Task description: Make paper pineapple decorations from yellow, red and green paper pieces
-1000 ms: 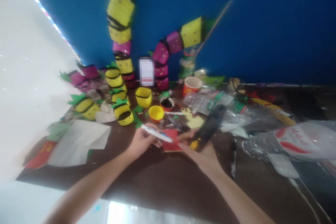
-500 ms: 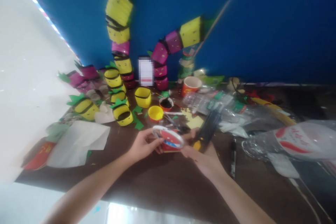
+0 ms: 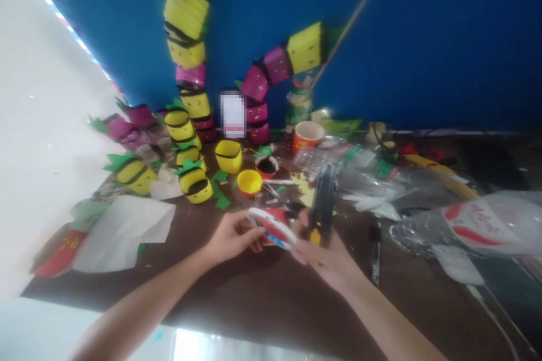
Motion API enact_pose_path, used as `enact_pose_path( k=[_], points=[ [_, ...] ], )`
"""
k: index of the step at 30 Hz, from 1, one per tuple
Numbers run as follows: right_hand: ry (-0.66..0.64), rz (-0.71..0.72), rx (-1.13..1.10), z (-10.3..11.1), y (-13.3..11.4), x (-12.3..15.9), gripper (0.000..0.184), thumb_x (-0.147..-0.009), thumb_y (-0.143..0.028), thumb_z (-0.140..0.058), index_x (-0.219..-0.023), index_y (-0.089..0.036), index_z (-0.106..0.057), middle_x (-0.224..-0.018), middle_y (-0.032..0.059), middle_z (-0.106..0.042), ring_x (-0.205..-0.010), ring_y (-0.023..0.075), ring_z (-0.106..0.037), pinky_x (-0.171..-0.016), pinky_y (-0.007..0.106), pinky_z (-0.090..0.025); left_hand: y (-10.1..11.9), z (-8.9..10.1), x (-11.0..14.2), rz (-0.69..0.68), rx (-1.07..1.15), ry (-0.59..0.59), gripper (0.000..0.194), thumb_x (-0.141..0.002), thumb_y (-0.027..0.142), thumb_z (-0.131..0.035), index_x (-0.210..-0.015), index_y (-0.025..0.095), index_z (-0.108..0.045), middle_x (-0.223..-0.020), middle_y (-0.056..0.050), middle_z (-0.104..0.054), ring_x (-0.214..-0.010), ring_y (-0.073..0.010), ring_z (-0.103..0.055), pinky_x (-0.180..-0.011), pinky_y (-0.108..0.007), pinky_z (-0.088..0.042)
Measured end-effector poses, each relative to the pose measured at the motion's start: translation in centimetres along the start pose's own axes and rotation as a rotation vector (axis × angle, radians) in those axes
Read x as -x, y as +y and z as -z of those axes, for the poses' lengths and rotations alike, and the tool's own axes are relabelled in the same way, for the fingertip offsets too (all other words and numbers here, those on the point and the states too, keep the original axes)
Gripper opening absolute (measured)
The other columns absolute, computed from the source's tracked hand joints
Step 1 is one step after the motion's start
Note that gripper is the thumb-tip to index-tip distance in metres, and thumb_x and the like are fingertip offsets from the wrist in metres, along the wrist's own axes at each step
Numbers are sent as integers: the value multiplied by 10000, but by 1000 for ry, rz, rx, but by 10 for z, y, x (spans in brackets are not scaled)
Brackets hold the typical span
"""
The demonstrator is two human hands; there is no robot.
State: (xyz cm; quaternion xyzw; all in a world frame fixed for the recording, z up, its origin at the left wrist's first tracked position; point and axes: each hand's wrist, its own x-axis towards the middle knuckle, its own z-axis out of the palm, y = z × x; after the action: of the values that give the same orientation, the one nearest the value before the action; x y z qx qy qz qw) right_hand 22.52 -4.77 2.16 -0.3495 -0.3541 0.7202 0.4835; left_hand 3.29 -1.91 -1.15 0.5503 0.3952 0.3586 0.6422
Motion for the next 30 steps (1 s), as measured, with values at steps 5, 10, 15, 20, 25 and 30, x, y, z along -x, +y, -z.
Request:
enact_pose_path(
  k=[5, 10, 15, 20, 25, 30],
  points=[
    [-19, 5, -1, 1, 0, 0, 400, -622, -282, -740, -759, -231, -367, -607, -74, -485, -446, 67, -416, -401, 205, -311, 1, -1, 0, -15, -24, -1, 291, -758, 346, -630, -871, 79, -613, -582, -57, -646, -472, -134, -614, -466, -228, -536],
    [-45, 10, -8, 5, 5, 0, 388, -638, -238, -732, -757, -228, -363, -630, -68, -488, -458, 65, -425, -404, 203, -316, 0, 0, 0, -25, -53, 6, 285, -760, 336, -630, -866, 71, -614, -585, -57, -649, -472, -127, -612, -468, -219, -530],
    [-52, 3, -75, 4, 3, 0, 340, -648, -202, -733, -764, -221, -414, -625, -69, -480, -467, 54, -423, -417, 192, -315, 0, 0, 0, -41, -37, 13, 271, -752, 323, -642, -847, 71, -608, -605, -52, -653, -490, -119, -612, -485, -215, -530],
    [52, -22, -155, 5, 0, 0, 326, -621, -201, -755, -788, -224, -476, -623, -60, -462, -511, 61, -409, -447, 192, -336, 0, 2, -1, -93, 72, 1, 252, -749, 321, -646, -799, 82, -586, -642, -48, -655, -564, -144, -641, -551, -252, -552],
    [147, -53, -157, 9, 2, -1, 351, -591, -195, -770, -797, -236, -489, -638, -55, -484, -532, 75, -447, -498, 219, -380, 1, 4, -2, -153, 182, -14, 252, -762, 344, -632, -795, 103, -565, -670, -35, -654, -580, -137, -648, -555, -244, -550],
    [233, 24, -60, 9, 5, -3, 414, -561, -200, -781, -840, -246, -479, -678, -55, -561, -536, 87, -492, -522, 237, -408, 1, 8, 0, -231, 74, 95, 262, -745, 360, -645, -759, 106, -582, -600, -25, -634, -522, -111, -607, -503, -205, -506]
  ],
)
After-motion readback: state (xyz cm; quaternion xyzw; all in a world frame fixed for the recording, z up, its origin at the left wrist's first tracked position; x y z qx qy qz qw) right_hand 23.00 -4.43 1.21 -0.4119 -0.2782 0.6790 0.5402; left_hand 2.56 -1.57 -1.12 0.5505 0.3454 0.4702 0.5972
